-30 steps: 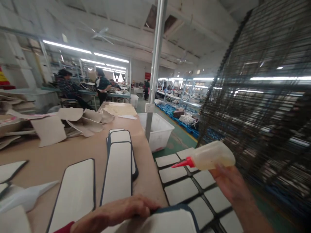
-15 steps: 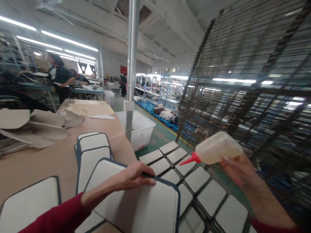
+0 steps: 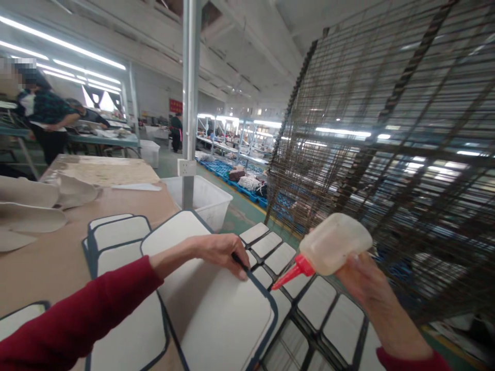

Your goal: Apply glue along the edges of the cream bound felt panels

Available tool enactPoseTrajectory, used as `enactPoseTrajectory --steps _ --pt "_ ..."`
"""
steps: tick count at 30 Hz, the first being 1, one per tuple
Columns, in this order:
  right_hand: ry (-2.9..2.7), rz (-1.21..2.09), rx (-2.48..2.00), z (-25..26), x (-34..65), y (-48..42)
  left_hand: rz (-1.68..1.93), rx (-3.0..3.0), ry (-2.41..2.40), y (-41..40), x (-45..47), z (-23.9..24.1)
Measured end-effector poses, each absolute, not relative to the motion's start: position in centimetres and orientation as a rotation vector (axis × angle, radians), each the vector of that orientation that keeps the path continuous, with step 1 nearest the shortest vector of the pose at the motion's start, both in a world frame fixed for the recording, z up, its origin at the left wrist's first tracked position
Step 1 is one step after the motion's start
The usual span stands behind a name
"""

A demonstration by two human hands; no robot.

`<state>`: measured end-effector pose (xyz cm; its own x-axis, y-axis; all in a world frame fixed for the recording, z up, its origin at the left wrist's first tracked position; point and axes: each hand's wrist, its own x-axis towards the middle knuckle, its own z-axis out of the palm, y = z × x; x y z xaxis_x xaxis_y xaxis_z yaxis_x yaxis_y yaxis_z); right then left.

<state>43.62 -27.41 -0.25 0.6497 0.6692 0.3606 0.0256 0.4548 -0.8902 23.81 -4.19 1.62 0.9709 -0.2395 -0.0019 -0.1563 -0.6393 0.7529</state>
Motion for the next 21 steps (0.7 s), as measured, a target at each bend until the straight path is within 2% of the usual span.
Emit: enactPoseTrajectory --steps 13,18,21 --pt "-0.964 0.566 -0.947 -1.5 43.3 -28.0 -0.150 2.251 -0.216 -6.1 22.0 3.1" --pt "-0.960 0.409 -0.844 1.3 43.5 -29.1 -0.160 2.267 -0.156 -6.7 21.2 2.3" --pt "-1.032 0.260 -1.068 1.7 44.7 -29.3 -0.167 2.270 -0.160 -6.6 20.7 1.8"
